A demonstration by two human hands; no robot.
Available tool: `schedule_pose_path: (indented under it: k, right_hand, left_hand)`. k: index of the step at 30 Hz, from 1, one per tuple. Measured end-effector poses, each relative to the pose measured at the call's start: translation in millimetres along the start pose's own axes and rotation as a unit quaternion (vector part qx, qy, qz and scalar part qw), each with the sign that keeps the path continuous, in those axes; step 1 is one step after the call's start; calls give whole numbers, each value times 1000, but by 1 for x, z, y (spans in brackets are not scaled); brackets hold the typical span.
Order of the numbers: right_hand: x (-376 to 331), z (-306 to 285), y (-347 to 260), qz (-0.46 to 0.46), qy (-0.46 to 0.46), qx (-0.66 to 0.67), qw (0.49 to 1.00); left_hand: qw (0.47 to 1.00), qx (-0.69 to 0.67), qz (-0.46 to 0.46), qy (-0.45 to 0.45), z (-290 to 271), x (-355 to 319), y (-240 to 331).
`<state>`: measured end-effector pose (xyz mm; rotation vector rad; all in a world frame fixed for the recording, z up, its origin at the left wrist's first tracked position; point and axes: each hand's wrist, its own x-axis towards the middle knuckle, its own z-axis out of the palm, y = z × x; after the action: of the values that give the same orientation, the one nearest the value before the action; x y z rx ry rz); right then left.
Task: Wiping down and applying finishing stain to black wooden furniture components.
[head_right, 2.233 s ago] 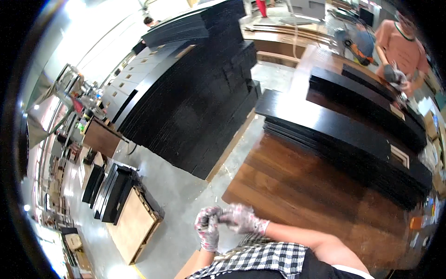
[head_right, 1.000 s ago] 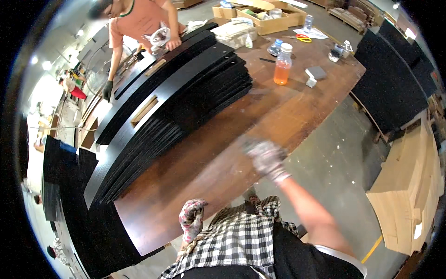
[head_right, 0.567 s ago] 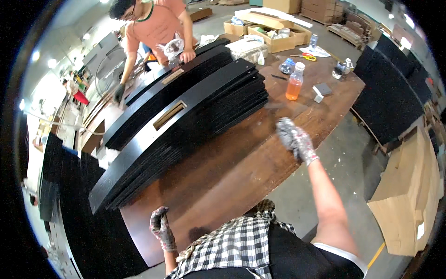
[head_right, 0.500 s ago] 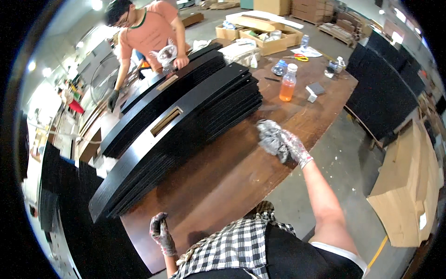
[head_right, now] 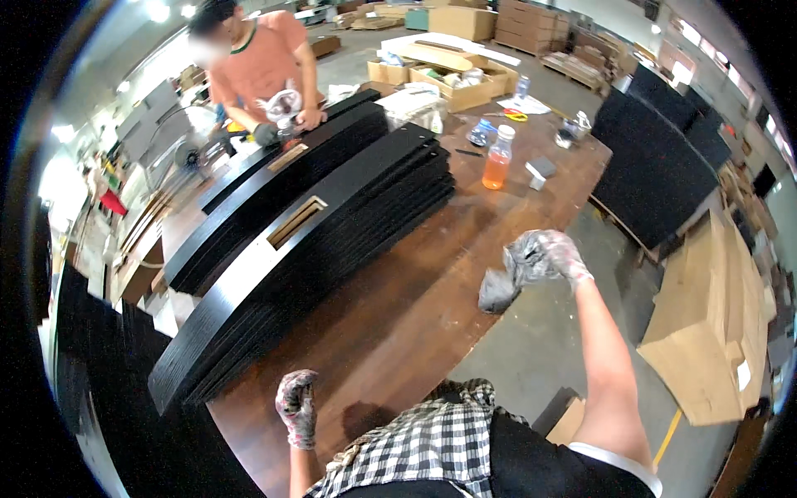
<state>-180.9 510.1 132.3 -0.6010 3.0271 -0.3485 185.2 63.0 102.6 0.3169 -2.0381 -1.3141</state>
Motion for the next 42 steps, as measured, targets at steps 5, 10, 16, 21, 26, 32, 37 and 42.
schedule_pose_path:
  k: [5, 10, 16, 21, 26, 32, 37, 42]
  right_hand:
    - [20, -14, 4, 39, 143, 397, 906]
    - [64, -27, -59, 103, 67, 404, 906]
    - [153, -18, -38, 10, 112, -28, 993]
    - [256, -12, -13, -94, 66, 182, 977]
    - [299, -24, -87, -67, -92, 176, 978]
    - [305, -19, -48, -28, -154, 363, 919]
    - [293, -2, -24, -13, -147, 474, 868]
    - [292, -11, 81, 47, -149, 457, 876]
  left_hand:
    - [988, 10, 74, 137, -64, 44, 25]
    - [923, 260, 114, 259, -168, 70, 37]
    - [790, 497, -5, 358, -265, 66, 4]
    - [700, 574, -200, 374, -344, 46, -43]
    - [873, 87, -398, 270, -399, 36, -36]
    - [833, -77, -444, 321, -312, 95, -28]
    - [856, -106, -432, 264, -368, 65, -63]
    - [838, -171, -444, 267, -393, 77, -80]
